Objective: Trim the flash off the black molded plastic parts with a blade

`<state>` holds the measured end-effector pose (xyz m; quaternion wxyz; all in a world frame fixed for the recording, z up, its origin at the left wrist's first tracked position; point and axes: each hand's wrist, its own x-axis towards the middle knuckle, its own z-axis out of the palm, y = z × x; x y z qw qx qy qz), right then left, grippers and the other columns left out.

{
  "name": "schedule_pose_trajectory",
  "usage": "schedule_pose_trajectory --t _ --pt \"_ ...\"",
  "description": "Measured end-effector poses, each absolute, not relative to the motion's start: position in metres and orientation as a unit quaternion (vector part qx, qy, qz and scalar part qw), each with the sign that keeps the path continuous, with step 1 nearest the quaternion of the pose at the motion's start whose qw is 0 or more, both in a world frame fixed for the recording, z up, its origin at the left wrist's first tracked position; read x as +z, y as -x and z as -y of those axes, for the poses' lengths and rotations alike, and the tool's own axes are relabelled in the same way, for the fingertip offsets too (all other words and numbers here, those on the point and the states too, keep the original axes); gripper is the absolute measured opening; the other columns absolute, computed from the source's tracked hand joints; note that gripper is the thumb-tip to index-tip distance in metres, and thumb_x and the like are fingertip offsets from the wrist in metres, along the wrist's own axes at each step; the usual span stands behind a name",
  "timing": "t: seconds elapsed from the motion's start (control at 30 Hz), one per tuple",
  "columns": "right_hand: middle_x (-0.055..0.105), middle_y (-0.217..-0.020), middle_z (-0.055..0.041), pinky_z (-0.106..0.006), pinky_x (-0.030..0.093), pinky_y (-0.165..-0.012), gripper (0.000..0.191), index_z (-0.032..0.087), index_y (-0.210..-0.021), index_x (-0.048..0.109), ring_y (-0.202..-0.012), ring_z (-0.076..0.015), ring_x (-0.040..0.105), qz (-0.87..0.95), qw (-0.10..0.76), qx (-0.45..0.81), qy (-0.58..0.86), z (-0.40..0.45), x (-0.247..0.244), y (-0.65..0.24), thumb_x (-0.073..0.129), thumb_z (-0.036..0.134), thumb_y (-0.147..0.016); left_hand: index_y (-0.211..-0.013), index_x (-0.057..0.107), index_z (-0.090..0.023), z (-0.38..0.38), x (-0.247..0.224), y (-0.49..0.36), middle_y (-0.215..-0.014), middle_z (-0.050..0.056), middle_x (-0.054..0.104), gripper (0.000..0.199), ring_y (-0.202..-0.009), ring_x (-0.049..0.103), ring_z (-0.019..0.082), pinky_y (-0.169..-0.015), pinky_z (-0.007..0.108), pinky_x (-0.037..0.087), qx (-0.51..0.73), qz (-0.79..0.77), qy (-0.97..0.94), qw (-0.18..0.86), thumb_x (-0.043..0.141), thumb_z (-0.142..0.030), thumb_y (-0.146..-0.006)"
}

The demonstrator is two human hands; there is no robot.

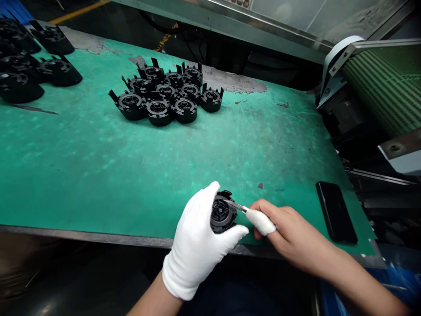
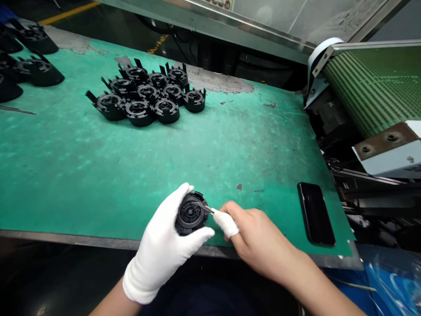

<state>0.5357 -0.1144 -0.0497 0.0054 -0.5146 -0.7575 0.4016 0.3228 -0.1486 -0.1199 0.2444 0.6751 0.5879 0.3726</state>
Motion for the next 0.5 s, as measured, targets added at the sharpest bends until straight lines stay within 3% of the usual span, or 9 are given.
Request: schedule_pose_trajectory --t 0.23,0.5 --pt "0.069 -0.095 -0.0003 -0.029 0.044 -0.076 0.023 0.024 -0.103 0.058 -0.086 -0.0186 0.065 0.752 0.051 0.435 0.493 0.129 -0.07 -0.53 0.045 0.008 -0.093 -0.146 0.04 -0.019 0.146 -0.115 -0.326 -0.14 0.012 0.059 0.086 -0.131 0.057 0.027 -0.113 0.045 0.048 0.375 -0.6 -0.665 0.239 0.077 -0.057 -0.078" --pt "0.068 -0.093 -0.0043 -0.032 0.045 -0.074 0.025 0.022 -0.103 0.056 -0.083 -0.0214 0.064 0.766 0.036 0.403 0.499 0.139 -0.078 -0.526 0.041 0.007 -0.091 -0.145 0.041 -0.02 0.146 -0.114 -0.328 -0.138 0.012 0.06 0.082 -0.129 0.059 0.029 -0.111 0.047 0.05 0.37 -0.608 -0.659 0.244 0.076 -0.054 -0.079"
